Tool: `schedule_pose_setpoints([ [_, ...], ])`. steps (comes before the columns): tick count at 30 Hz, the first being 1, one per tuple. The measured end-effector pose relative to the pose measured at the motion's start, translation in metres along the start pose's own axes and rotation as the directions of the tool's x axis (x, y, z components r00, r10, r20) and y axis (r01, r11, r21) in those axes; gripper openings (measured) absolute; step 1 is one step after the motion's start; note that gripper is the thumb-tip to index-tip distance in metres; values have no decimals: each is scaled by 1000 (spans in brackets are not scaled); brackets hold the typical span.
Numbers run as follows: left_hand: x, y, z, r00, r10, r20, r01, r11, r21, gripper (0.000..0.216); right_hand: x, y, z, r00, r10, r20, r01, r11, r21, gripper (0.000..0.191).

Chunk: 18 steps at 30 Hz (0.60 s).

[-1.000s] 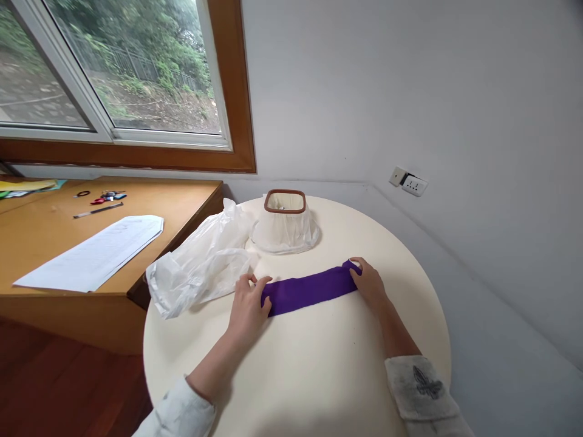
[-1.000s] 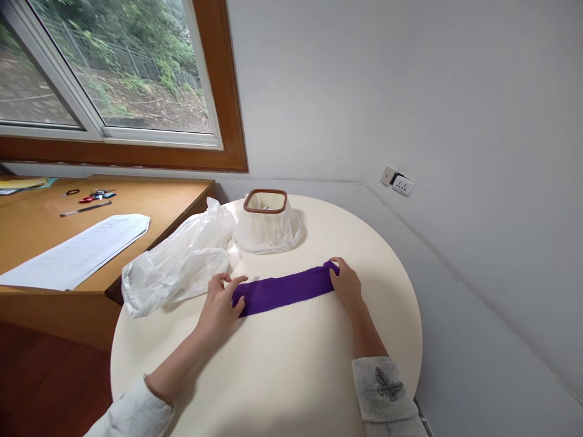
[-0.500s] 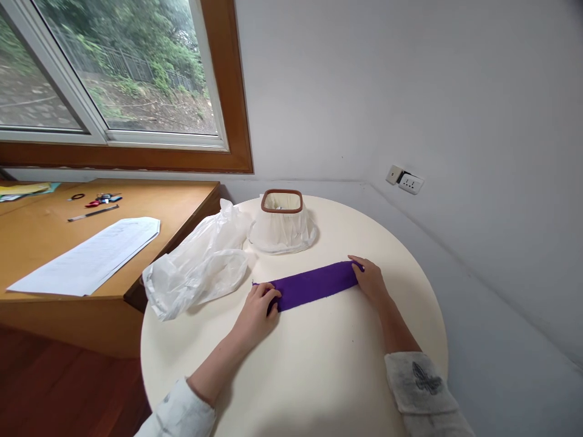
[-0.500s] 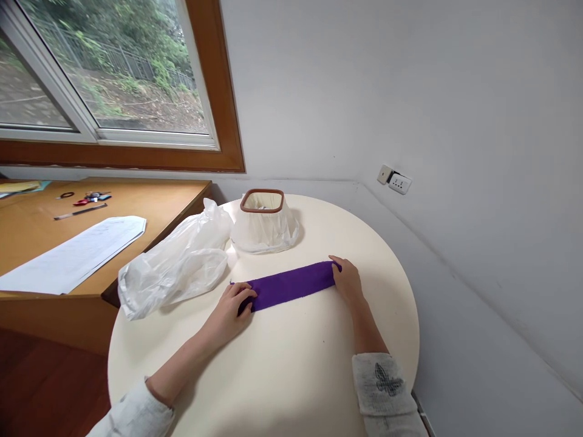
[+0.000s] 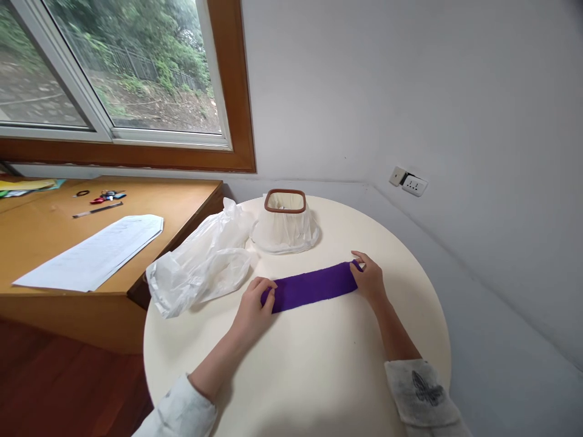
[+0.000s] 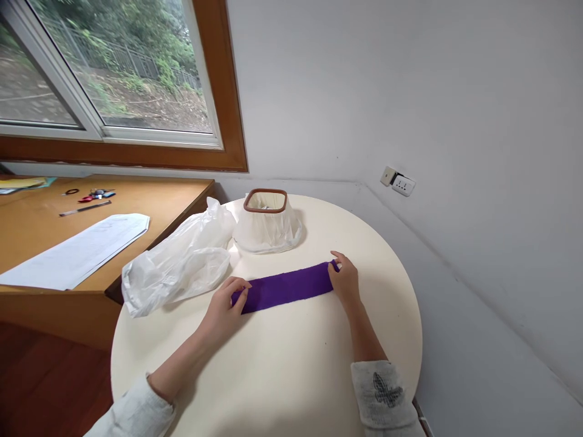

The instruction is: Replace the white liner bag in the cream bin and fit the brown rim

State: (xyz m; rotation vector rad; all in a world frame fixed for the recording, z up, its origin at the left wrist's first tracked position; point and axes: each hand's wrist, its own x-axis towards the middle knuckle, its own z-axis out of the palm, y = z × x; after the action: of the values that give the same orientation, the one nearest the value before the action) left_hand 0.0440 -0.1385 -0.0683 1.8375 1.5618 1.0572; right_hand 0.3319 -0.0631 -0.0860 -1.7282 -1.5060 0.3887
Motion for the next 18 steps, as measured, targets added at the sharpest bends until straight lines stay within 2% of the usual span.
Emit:
schedule_pose_setpoints([
  [2, 3, 3, -2, 996, -89, -1, 87, 981, -171, 18, -8, -18, 8, 999, -29, -29, 31, 997, 76, 41],
  [4, 6, 4, -4, 981, -184, 63, 194, 907, -373, 21, -20, -38, 19, 998, -64, -26, 68, 986, 150, 40],
  [7, 10, 3, -5, 919, -313, 238, 392, 686, -613, 28, -41, -65, 41, 989, -141, 33, 128, 957, 259, 38],
  [9, 11, 1, -5, 868, -362, 340, 492, 542, -681, 29, -55, -80, 56, 982, -171, 77, 138, 938, 317, 37],
  [11, 12, -1, -5, 828, -378, 415, 556, 456, -694, 29, -68, -92, 69, 971, -204, 121, 149, 921, 360, 37],
  [13, 11, -2, -4, 807, -359, 468, 588, 420, -691, 30, -78, -102, 79, 956, -241, 169, 156, 901, 405, 37],
  [15, 11, -3, -3, 808, -333, 485, 588, 411, -697, 29, -85, -109, 85, 932, -276, 236, 141, 873, 467, 38],
  [18, 9, -4, -3, 833, -349, 430, 552, 461, -695, 31, -89, -114, 85, 885, -328, 330, 92, 819, 566, 43],
])
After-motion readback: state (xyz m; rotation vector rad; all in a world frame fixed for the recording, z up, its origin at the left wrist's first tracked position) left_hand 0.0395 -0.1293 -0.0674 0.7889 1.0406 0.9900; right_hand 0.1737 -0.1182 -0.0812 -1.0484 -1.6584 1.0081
